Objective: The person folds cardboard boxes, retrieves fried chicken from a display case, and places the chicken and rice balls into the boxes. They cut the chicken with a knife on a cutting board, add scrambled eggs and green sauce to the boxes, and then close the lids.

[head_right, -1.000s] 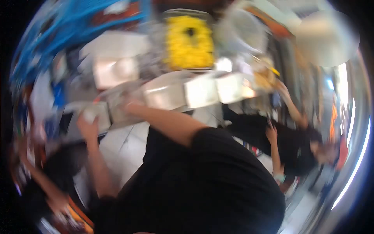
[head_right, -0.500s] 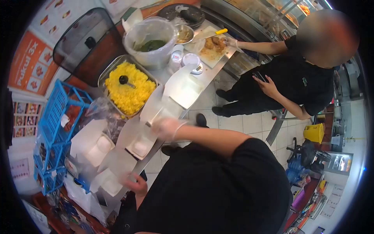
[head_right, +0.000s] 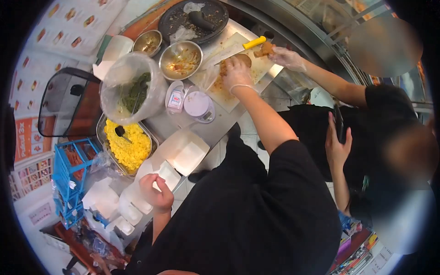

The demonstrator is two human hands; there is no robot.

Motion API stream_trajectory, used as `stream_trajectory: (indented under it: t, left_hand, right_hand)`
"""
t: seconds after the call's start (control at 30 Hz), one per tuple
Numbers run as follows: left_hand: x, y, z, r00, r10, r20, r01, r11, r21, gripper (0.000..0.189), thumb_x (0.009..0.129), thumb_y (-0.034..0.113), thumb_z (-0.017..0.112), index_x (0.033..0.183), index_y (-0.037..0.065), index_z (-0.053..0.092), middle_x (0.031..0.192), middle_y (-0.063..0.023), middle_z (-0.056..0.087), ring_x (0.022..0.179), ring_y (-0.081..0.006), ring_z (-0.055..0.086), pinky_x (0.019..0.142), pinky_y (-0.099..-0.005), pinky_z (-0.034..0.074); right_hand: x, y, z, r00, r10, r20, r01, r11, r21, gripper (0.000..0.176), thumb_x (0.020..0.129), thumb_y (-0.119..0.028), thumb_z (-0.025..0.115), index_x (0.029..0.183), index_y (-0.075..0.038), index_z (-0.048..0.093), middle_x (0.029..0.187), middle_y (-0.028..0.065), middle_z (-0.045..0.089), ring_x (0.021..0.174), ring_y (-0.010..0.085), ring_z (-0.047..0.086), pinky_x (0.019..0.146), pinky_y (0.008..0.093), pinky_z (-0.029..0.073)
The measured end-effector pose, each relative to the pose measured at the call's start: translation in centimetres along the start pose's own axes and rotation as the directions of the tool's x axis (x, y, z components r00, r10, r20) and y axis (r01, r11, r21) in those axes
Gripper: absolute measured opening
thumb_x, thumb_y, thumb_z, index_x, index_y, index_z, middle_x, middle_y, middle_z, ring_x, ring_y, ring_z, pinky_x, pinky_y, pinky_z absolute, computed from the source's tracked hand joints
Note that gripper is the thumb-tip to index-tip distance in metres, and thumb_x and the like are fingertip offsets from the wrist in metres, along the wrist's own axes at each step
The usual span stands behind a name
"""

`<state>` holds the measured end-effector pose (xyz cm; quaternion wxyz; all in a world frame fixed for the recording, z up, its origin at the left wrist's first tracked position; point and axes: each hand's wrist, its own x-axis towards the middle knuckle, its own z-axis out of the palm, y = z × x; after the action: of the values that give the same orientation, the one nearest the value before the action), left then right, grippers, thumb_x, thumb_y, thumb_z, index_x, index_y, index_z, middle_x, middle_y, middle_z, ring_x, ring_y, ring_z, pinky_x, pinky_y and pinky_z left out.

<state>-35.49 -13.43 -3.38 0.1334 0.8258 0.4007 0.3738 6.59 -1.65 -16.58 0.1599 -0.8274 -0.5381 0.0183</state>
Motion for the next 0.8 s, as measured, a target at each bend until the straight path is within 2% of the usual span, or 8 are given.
stream_trajectory:
  t: [0.1, 0.2, 0.3, 0.47, 0.53, 0.6, 0.73, 0.8]
  left_hand:
    - [3.3, 3.0, 2.5, 1.000, -0.019, 0.017, 0.018, 1.000, 0.014, 0.025, 0.088, -0.007, 0.057, 0.111, -0.001, 0.058, 0.095, -0.0147, 0.059, 0.085, -0.0289, 0.059, 0.075, -0.0367, 0.050]
    - [6.1, 4.7, 4.8, 1.000, -0.023, -0.007, 0.023, 1.000, 0.012, 0.023, 0.087, -0.008, 0.057, 0.109, -0.001, 0.060, 0.097, -0.0154, 0.059, 0.081, -0.0277, 0.059, 0.073, -0.0363, 0.050]
    - [7.5, 5.8, 6.4, 0.979, -0.200, 0.042, 0.203, 0.973, -0.113, 0.023, 0.087, -0.009, 0.057, 0.108, 0.000, 0.061, 0.095, -0.0172, 0.061, 0.076, -0.0286, 0.061, 0.070, -0.0378, 0.050]
    - [10.6, 5.5, 8.3, 0.996, 0.020, 0.083, -0.001, 0.976, -0.220, 0.022, 0.085, -0.011, 0.059, 0.104, 0.000, 0.063, 0.091, -0.0156, 0.064, 0.079, -0.0292, 0.062, 0.071, -0.0360, 0.051]
    - [10.7, 4.6, 9.6, 0.981, -0.017, 0.194, 0.078, 0.946, -0.313, 0.022, 0.084, -0.012, 0.060, 0.103, 0.000, 0.064, 0.092, -0.0158, 0.064, 0.080, -0.0285, 0.063, 0.069, -0.0344, 0.051]
    - [11.2, 3.9, 10.8, 0.979, -0.004, 0.203, 0.076, 0.935, -0.347, 0.022, 0.084, -0.012, 0.061, 0.102, 0.000, 0.065, 0.093, -0.0158, 0.064, 0.078, -0.0272, 0.063, 0.065, -0.0319, 0.051]
    - [13.8, 5.4, 10.6, 0.973, 0.033, 0.228, 0.044, 0.945, -0.325, 0.022, 0.085, -0.011, 0.063, 0.103, 0.000, 0.067, 0.093, -0.0152, 0.067, 0.073, -0.0256, 0.065, 0.062, -0.0327, 0.053]
    - [14.0, 6.4, 10.7, 0.985, -0.083, 0.148, 0.128, 0.936, -0.329, 0.022, 0.086, -0.010, 0.063, 0.105, -0.001, 0.067, 0.093, -0.0152, 0.066, 0.072, -0.0239, 0.064, 0.062, -0.0325, 0.053]
  right_hand:
    - [1.7, 0.4, 2.0, 0.959, 0.098, 0.265, -0.106, 0.994, 0.015, 0.069, 0.089, -0.027, 0.069, 0.148, -0.004, 0.043, 0.143, 0.0190, 0.051, 0.135, 0.0386, 0.045, 0.113, 0.0474, 0.040]
    - [-0.3, 0.5, 5.7, 0.982, 0.155, 0.104, -0.176, 0.956, 0.235, 0.070, 0.089, -0.027, 0.069, 0.149, -0.006, 0.042, 0.139, 0.0192, 0.051, 0.129, 0.0380, 0.049, 0.111, 0.0463, 0.041]
    - [-1.1, 0.5, 2.8, 0.977, 0.141, 0.162, -0.185, 0.936, 0.298, 0.071, 0.089, -0.029, 0.070, 0.149, -0.006, 0.041, 0.138, 0.0185, 0.051, 0.127, 0.0376, 0.049, 0.110, 0.0454, 0.041]
    - [1.5, 3.7, -0.2, 0.972, 0.233, -0.040, -0.222, 0.957, 0.185, 0.072, 0.084, -0.031, 0.075, 0.147, -0.014, 0.046, 0.140, 0.0182, 0.051, 0.130, 0.0400, 0.048, 0.109, 0.0482, 0.042]
    - [2.7, 5.4, 1.3, 0.966, 0.201, 0.164, -0.212, 0.976, 0.053, 0.075, 0.082, -0.034, 0.077, 0.148, -0.019, 0.046, 0.143, 0.0161, 0.049, 0.132, 0.0388, 0.046, 0.110, 0.0488, 0.041]
    - [3.4, 6.2, 1.0, 0.965, 0.156, 0.211, -0.154, 0.988, -0.027, 0.075, 0.083, -0.035, 0.075, 0.151, -0.024, 0.044, 0.149, 0.0102, 0.046, 0.135, 0.0358, 0.045, 0.112, 0.0471, 0.041]
    - [4.3, 8.9, 3.0, 0.998, 0.016, 0.060, -0.027, 0.981, 0.191, 0.051, 0.084, -0.018, 0.072, 0.134, -0.016, 0.062, 0.140, 0.0132, 0.054, 0.123, 0.0377, 0.055, 0.107, 0.0440, 0.047]
    - [5.1, 9.7, 2.5, 0.992, 0.116, 0.055, -0.129, 0.901, 0.415, 0.041, 0.088, -0.018, 0.064, 0.129, -0.011, 0.062, 0.138, 0.0173, 0.057, 0.117, 0.0399, 0.060, 0.102, 0.0409, 0.051]
